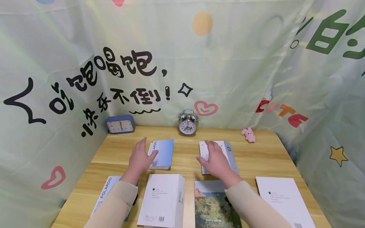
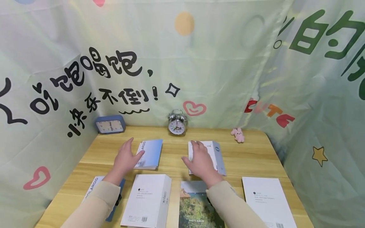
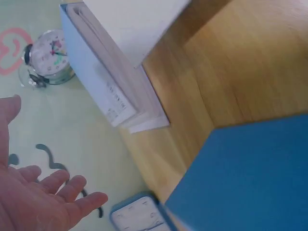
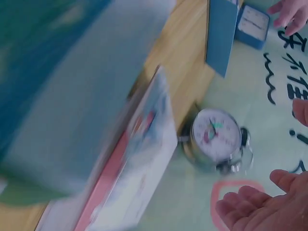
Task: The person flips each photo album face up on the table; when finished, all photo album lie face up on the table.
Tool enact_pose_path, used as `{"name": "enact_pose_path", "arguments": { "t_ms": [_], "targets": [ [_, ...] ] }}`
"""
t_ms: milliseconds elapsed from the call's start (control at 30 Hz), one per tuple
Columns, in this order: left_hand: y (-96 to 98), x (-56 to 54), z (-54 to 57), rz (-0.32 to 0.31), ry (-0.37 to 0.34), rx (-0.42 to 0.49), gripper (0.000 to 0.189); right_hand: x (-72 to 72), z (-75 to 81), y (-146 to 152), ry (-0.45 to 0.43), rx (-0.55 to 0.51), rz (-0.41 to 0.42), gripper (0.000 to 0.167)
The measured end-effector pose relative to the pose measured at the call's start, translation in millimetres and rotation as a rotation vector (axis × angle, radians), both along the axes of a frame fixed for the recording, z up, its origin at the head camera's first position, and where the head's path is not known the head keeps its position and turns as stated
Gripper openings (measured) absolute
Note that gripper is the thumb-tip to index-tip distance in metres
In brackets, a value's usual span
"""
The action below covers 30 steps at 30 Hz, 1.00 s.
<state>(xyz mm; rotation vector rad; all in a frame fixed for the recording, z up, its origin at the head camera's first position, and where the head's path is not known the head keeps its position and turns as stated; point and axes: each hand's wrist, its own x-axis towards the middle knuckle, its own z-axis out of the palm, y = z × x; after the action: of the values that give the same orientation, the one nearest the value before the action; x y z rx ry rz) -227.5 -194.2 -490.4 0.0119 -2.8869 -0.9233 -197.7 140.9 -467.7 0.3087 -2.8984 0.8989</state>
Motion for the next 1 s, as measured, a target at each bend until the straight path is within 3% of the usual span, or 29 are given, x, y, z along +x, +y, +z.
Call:
{"name": "enact_pose_path", "arguments": {
  "t_ms": [167, 333, 600, 1000],
  "targets": [
    [-0.6, -15.2, -7.1, 0.034, -0.033, 0.032, 0.086, -19.0, -3.2, -36.4, -0.051, -0.054, 0.018, 0.083],
    [-0.3, -23.6, -15.2, 0.038, -0.091, 0.033, 0.081, -32.5, -12.8, -66.7, -0.151, -0.124, 0.021, 0.079],
    [4.6, -26.5, -20.2, 0.046, -0.187, 0.012, 0.081, -41.6, -24.8, -103.9, -0.24, -0.192, 0.087, 0.071],
    [12.3, -32.4, -19.9, 0.111, -0.317, 0.086, 0.085, -53.8, -24.4, -134.0, -0.357, -0.222, 0.1, 0.065]
  ]
}}
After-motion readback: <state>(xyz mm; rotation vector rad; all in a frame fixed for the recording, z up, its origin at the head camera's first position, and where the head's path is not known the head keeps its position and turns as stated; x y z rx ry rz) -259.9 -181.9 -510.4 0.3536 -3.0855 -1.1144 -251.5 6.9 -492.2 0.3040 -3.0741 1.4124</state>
